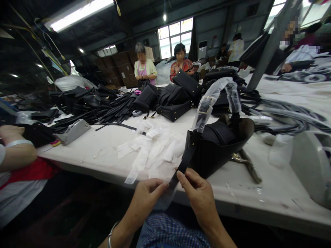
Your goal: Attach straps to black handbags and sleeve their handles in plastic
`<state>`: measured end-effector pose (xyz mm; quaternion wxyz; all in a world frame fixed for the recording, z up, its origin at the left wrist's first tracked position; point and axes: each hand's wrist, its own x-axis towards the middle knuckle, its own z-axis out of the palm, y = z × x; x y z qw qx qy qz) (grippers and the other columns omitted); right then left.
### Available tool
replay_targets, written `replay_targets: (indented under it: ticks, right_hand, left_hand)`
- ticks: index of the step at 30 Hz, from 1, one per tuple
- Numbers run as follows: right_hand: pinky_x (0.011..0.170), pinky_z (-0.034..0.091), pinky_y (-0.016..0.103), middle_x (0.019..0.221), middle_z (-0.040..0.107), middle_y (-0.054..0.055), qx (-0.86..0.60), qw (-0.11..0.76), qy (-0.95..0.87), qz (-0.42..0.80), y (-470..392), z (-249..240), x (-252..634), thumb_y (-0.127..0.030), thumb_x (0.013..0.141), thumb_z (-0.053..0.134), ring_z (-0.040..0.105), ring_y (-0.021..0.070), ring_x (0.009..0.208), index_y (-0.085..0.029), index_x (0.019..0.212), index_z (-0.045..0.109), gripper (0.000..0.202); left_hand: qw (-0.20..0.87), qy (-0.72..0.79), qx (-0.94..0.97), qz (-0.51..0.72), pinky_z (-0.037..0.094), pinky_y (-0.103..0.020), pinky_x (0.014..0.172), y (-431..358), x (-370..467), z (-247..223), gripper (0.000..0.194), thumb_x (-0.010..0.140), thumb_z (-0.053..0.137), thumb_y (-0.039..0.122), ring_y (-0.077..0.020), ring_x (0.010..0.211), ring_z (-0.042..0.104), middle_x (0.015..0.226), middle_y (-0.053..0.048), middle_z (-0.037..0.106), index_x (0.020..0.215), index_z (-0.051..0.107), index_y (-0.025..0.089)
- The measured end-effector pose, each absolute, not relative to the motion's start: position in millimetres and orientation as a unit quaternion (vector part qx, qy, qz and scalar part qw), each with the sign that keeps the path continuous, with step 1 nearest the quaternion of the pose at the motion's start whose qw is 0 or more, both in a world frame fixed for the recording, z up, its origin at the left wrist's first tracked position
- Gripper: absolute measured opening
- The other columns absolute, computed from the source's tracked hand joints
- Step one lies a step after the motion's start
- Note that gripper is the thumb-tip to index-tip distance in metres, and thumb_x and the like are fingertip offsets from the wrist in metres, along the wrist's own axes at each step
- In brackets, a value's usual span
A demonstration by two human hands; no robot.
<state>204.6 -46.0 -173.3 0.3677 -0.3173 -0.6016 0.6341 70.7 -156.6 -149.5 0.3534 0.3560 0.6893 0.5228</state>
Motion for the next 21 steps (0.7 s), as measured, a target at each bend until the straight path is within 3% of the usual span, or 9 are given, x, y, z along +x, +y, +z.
replay_targets:
  ticks: [3, 7, 9, 14, 18, 21]
  right_hand:
    - [0.063, 0.043, 0.023, 0.079, 0.061, 0.001, -0.329, 0.352, -0.621, 0.619, -37.8, -171.1, 205.7, -0.048, 0.085, 0.067, 0.054, 0.0160, 0.073, -0.020, 0.087, 0.071, 0.028]
    - [0.057, 0.038, 0.024, 0.058, 0.046, -0.002, -0.357, 0.348, -0.613, 0.614, -22.3, -171.8, 207.1, -0.056, 0.093, 0.052, 0.043, 0.0128, 0.058, -0.019, 0.064, 0.058, 0.048]
    - [0.057, 0.039, 0.025, 0.057, 0.049, -0.001, -0.359, 0.347, -0.602, 0.623, -14.1, -170.3, 207.5, -0.059, 0.093, 0.049, 0.046, 0.0128, 0.057, -0.018, 0.061, 0.055, 0.052]
    - [0.055, 0.044, 0.026, 0.058, 0.059, 0.001, -0.392, 0.314, -0.605, 0.618, 2.7, -161.2, 206.9, -0.065, 0.086, 0.055, 0.054, 0.0151, 0.053, -0.017, 0.074, 0.068, 0.052]
    - [0.054, 0.046, 0.026, 0.055, 0.061, 0.000, -0.433, 0.306, -0.624, 0.575, 12.8, -153.9, 204.8, -0.063, 0.084, 0.060, 0.056, 0.0156, 0.051, -0.016, 0.092, 0.074, 0.050]
    - [0.052, 0.044, 0.025, 0.052, 0.060, -0.001, -0.449, 0.297, -0.634, 0.555, 17.5, -147.8, 202.6, -0.061, 0.082, 0.063, 0.056, 0.0152, 0.051, -0.016, 0.091, 0.076, 0.048]
  left_hand:
    - [0.368, 0.671, 0.341, 0.546, 0.046, -0.024, 0.061, -142.3, 73.7, -150.2, 0.035, 0.086, 0.066, 0.044, -0.0190, 0.069, 0.065, 0.073, -0.007, 0.075, 0.080, 0.079, 0.012]
    - [0.380, 0.640, 0.322, 0.584, 0.043, -0.024, 0.058, -112.1, 79.5, -145.6, 0.039, 0.087, 0.064, 0.047, -0.0163, 0.065, 0.059, 0.068, -0.005, 0.070, 0.077, 0.077, 0.011]
    - [0.370, 0.628, 0.327, 0.601, 0.045, -0.025, 0.063, -93.1, 80.6, -143.0, 0.037, 0.087, 0.064, 0.045, -0.0176, 0.070, 0.061, 0.072, -0.006, 0.071, 0.080, 0.078, 0.012]
    - [0.336, 0.610, 0.354, 0.624, 0.048, -0.031, 0.079, -48.8, 75.8, -139.7, 0.030, 0.086, 0.067, 0.041, -0.0225, 0.086, 0.064, 0.086, -0.008, 0.073, 0.084, 0.078, 0.013]
    - [0.343, 0.603, 0.362, 0.622, 0.048, -0.030, 0.076, -33.1, 71.1, -135.3, 0.029, 0.085, 0.068, 0.040, -0.0210, 0.082, 0.063, 0.081, -0.007, 0.070, 0.080, 0.076, 0.013]
    - [0.366, 0.589, 0.351, 0.629, 0.047, -0.030, 0.080, -34.6, 68.6, -134.0, 0.032, 0.090, 0.063, 0.043, -0.0215, 0.088, 0.063, 0.089, -0.007, 0.072, 0.091, 0.075, 0.014]
